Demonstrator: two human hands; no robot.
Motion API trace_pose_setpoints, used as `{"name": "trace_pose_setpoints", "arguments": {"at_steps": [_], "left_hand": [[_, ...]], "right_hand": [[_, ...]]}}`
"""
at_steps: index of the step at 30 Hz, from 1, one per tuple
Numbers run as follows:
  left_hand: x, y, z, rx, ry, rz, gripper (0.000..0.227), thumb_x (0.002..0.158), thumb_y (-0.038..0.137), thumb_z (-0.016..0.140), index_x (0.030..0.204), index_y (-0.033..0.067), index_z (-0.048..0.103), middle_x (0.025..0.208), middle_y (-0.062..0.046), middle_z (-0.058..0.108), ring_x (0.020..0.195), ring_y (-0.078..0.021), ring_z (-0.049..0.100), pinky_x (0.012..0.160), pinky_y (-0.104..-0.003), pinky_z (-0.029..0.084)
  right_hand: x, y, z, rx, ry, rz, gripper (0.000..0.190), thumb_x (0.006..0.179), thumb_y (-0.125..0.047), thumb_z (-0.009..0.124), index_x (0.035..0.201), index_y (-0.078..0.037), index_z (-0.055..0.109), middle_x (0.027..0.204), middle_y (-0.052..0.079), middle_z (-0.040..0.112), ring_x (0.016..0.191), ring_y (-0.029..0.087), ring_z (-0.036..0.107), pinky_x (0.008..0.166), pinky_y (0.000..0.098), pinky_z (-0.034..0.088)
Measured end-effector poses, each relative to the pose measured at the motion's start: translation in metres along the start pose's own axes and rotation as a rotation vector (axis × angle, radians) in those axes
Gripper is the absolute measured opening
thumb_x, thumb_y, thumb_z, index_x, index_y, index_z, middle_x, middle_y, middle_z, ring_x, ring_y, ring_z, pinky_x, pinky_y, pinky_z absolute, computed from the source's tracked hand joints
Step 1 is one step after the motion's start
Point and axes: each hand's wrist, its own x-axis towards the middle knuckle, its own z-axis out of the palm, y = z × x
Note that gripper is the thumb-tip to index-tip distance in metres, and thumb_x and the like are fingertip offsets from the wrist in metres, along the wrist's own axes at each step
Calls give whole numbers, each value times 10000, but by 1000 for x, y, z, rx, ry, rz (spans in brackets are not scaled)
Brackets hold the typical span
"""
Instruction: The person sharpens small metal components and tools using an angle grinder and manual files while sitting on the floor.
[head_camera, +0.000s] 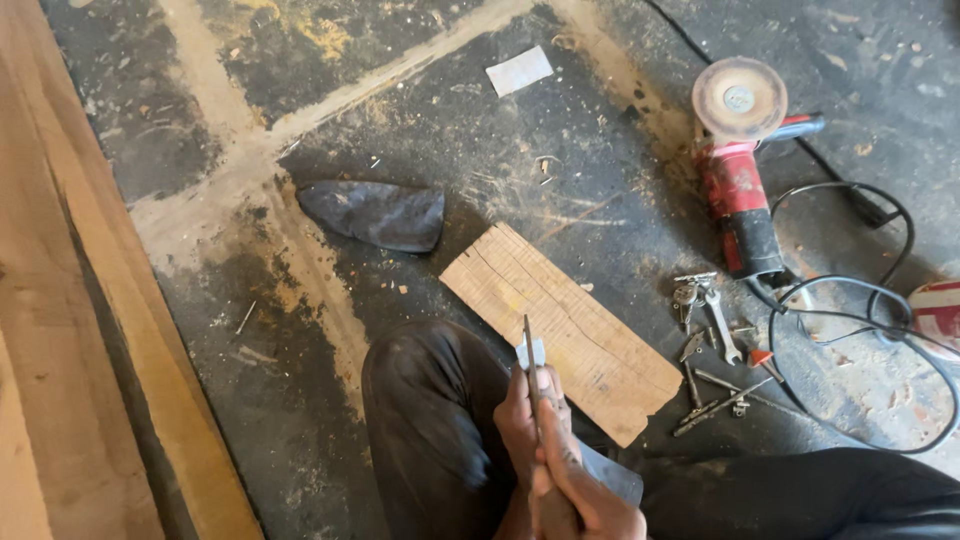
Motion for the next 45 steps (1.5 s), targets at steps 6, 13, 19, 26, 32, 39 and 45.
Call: {"name": "trace_pose_setpoints", "arguments": {"at_steps": [6,13,19,26,32,39,45], "left_hand": [[-4,-14,-5,208,9,34,196,998,219,595,1015,28,633,636,-52,583,535,-112,568,466,-307,453],[-9,7,-1,94,13,14,284,1081,232,486,1020,15,658,621,-33,560,535,-86,523,472,-292,427],[-9,14,-2,-394,-103,-54,251,1086,184,464,1060,-28,595,697,14,504,564,-18,432,472,-211,369],[-4,10,1,-363,-91,-9,207,1079,148,481,989,-21,561,727,7,510,573,-23,432,464,-215,377],[-9,0,1,-394,-107,-28,259,1091,177,445,1016,-13,603,665,16,509,537,-32,439,450,-232,376],[-18,26,0,-44,-134,186,265,1073,178,522,1090,-46,662,641,25,524,543,-45,494,469,-260,394],[-5,44,9,-238,-57,-61,297,1078,179,467,1032,-48,653,647,17,510,548,-44,422,469,-252,333]], "right_hand": [[9,-30,-2,239,2,140,475,1015,-3,589,1489,-23,600,838,95,632,584,58,485,504,216,396],[-5,-6,-25,-253,94,-451,403,1029,-59,547,1416,49,559,1173,137,721,1064,109,710,893,227,544],[-14,59,-25,-134,-75,-265,426,1025,-68,564,1442,22,562,1087,123,706,957,103,682,814,234,514],[-16,75,-11,-67,-13,-168,438,1023,-73,582,1458,-20,585,943,97,677,808,92,629,686,238,481],[-16,44,-13,-48,33,-37,451,1022,-77,598,1472,-56,604,819,75,652,680,83,583,576,242,453],[21,-24,-25,21,96,200,468,1020,-82,616,1488,-97,626,675,49,623,531,72,530,447,246,421],[24,-24,-39,-41,220,-71,486,992,-69,612,1477,-61,610,714,7,626,570,51,548,503,219,426]]}}
